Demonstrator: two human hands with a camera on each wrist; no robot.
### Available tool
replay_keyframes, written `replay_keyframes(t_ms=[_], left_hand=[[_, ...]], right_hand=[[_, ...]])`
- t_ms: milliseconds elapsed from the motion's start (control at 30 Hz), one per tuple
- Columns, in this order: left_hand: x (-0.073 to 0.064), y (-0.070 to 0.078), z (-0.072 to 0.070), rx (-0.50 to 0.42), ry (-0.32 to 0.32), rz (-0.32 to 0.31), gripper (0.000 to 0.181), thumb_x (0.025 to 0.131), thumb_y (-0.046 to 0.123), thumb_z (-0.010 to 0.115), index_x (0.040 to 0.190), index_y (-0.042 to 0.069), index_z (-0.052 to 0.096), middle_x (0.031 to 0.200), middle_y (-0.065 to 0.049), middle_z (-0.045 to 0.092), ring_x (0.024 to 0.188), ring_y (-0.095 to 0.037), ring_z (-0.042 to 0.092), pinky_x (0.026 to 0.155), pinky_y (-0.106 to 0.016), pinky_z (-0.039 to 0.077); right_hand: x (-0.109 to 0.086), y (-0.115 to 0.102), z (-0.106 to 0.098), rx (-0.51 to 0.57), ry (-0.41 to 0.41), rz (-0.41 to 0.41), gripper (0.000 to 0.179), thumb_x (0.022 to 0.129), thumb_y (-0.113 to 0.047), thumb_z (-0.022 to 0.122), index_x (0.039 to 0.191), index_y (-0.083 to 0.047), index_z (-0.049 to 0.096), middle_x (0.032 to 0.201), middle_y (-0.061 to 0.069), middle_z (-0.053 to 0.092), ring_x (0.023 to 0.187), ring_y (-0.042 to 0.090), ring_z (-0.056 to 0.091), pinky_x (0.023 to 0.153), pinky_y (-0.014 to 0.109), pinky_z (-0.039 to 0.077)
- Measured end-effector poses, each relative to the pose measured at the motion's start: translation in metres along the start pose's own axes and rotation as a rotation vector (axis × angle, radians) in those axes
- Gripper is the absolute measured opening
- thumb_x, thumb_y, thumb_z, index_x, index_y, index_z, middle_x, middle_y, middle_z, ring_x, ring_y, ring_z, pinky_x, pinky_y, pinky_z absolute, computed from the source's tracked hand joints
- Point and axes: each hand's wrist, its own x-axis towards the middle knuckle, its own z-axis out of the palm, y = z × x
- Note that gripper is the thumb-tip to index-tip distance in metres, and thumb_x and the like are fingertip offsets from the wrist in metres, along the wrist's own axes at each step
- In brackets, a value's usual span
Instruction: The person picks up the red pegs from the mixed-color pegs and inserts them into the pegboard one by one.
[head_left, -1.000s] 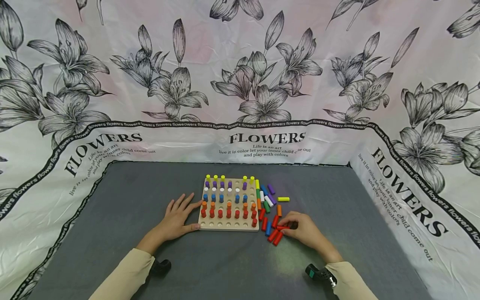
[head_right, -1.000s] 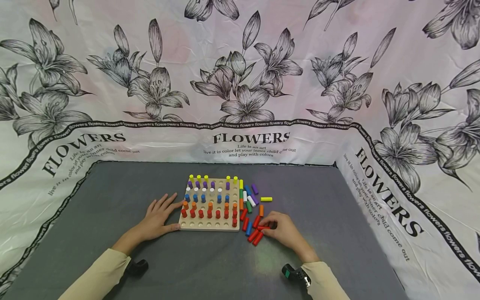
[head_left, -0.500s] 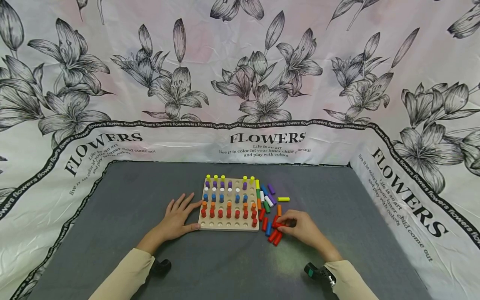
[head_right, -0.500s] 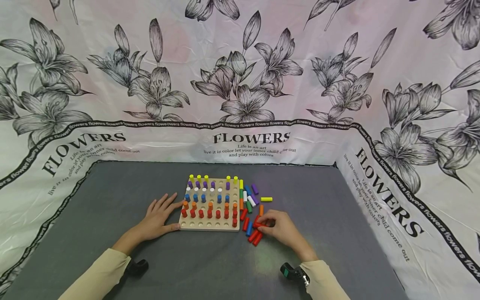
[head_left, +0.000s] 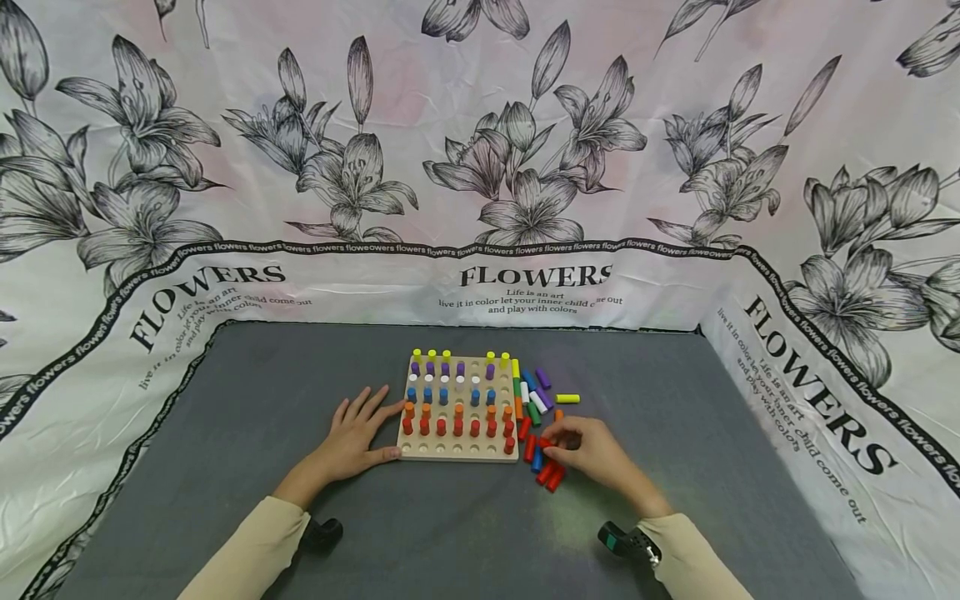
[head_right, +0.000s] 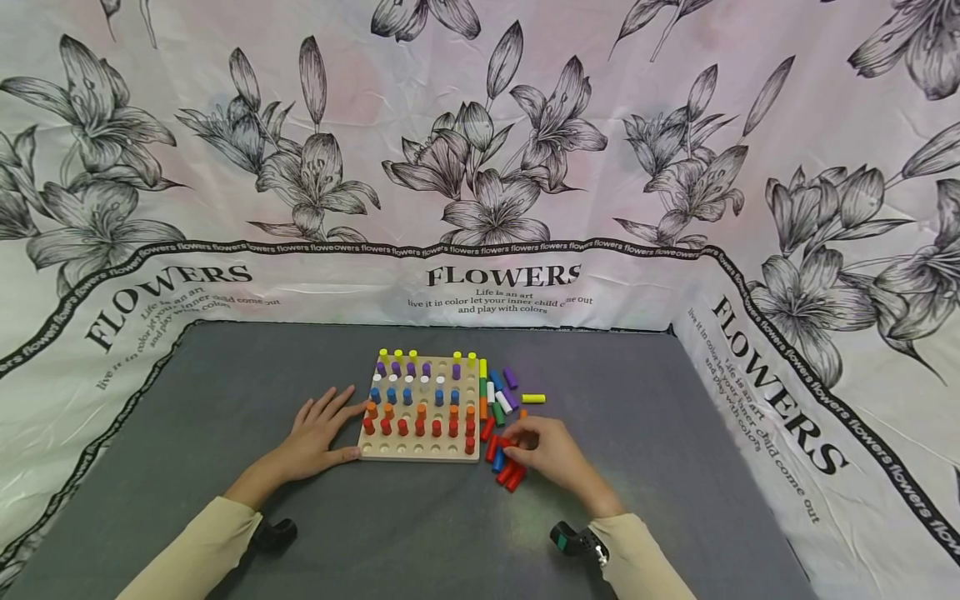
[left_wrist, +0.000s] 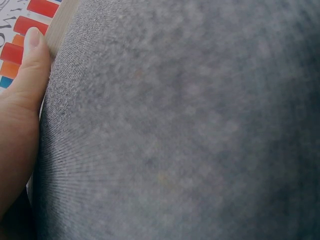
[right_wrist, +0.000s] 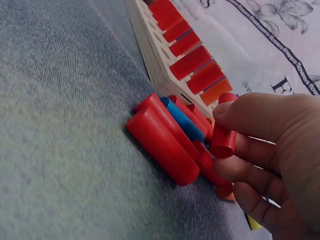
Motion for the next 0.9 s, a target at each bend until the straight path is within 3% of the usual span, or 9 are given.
replay_keyframes(t_ms=[200, 533, 900], left_hand=[[0.0, 0.0, 0.0, -0.01, -0.023, -0.025, 0.079, 0.086, 0.054, 0.068, 0.153, 0.024, 0.038, 0.164, -0.017, 0.022, 0.151, -0.048, 0.013, 0.114, -0.073, 0.005], [-0.001, 0.006, -0.006, 0.02, 0.022, 0.011, 0.08, 0.084, 0.058, 0.068, 0.149, 0.018, 0.045, 0.159, -0.023, 0.031, 0.146, -0.054, 0.023, 0.109, -0.077, 0.013], [0.002, 0.008, -0.007, 0.039, -0.047, -0.046, 0.078, 0.086, 0.05, 0.071, 0.152, 0.022, 0.041, 0.164, -0.018, 0.024, 0.151, -0.048, 0.017, 0.114, -0.073, 0.011]], right_hand=[[0.003, -0.006, 0.003, -0.013, -0.001, -0.03, 0.023, 0.088, -0.016, 0.076, 0.111, -0.016, 0.072, 0.086, -0.005, 0.066, 0.072, 0.001, 0.058, 0.066, 0.02, 0.052], [0.01, -0.018, 0.007, -0.001, 0.023, -0.035, 0.019, 0.087, -0.014, 0.076, 0.105, -0.019, 0.072, 0.092, -0.004, 0.07, 0.078, 0.001, 0.063, 0.071, 0.021, 0.055], [0.017, -0.028, 0.01, 0.059, 0.038, 0.006, 0.017, 0.085, -0.014, 0.078, 0.102, -0.012, 0.072, 0.097, 0.004, 0.074, 0.082, 0.006, 0.067, 0.073, 0.022, 0.057]])
